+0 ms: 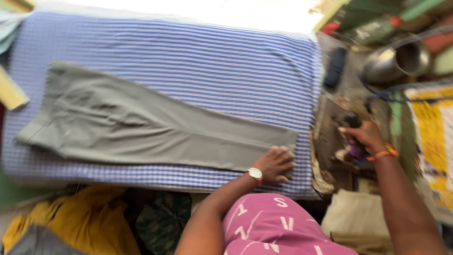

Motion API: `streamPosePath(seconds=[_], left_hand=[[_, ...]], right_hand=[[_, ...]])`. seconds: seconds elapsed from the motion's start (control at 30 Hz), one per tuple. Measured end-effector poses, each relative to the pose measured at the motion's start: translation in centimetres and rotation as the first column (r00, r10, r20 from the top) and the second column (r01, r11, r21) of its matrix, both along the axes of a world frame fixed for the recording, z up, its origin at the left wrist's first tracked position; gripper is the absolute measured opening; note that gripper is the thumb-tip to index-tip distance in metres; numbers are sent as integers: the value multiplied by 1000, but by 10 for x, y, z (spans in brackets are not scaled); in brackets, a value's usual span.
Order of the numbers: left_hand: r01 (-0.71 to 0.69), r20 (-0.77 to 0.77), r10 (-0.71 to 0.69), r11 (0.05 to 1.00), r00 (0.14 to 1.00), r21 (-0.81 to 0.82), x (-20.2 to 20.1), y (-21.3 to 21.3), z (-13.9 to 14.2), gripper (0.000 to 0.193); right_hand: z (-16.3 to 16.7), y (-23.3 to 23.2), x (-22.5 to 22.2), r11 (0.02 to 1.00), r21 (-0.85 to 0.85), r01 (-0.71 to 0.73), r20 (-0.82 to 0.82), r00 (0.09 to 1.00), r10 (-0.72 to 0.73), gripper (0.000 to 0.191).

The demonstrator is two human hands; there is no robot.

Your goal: The person irons a pair of grey trousers on a blue checkered ironing board. They repeatedly smooth the fabric with their hands, fold the garment, and use a steam iron to press different sections. The trousers are folded neatly at the end.

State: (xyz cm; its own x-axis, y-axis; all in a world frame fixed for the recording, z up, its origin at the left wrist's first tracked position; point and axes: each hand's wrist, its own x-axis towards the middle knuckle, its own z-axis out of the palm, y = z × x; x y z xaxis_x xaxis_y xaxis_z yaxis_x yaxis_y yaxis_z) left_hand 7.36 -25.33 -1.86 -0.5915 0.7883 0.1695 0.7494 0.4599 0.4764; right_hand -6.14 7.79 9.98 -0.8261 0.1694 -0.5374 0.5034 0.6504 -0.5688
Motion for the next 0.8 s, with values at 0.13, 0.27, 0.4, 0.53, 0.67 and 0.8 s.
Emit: streamPosePath(seconds=[0.13,0.27,0.4,0.53,0.67,0.8], left_hand=[[-193,-102,198,979,975,59,6,-40,0,70],[-512,-89,504,851,859,-117,-8,-162,6,66],[-591,-175,566,792,805,-155,-23,-250,16,59],[-420,-90,410,884,908,-204,-23,-309,21,64],[-839,169,825,543,539,28,-19,-469,13,66],[-988,-261,955,151,140,21,-21,-578,1,58]], right_hand=[[-7,-2,19,959,212,-187,-161,961,223,35],[-16,-40,47,854,253,-455,-215,834,508,60],[-26,-117,50,786,298,-542,150,840,522,57],[-49,-259,64,775,65,-629,180,771,611,48],[-42,-388,69,741,30,-670,192,732,654,52],[-30,-487,65,717,95,-691,168,721,673,54]])
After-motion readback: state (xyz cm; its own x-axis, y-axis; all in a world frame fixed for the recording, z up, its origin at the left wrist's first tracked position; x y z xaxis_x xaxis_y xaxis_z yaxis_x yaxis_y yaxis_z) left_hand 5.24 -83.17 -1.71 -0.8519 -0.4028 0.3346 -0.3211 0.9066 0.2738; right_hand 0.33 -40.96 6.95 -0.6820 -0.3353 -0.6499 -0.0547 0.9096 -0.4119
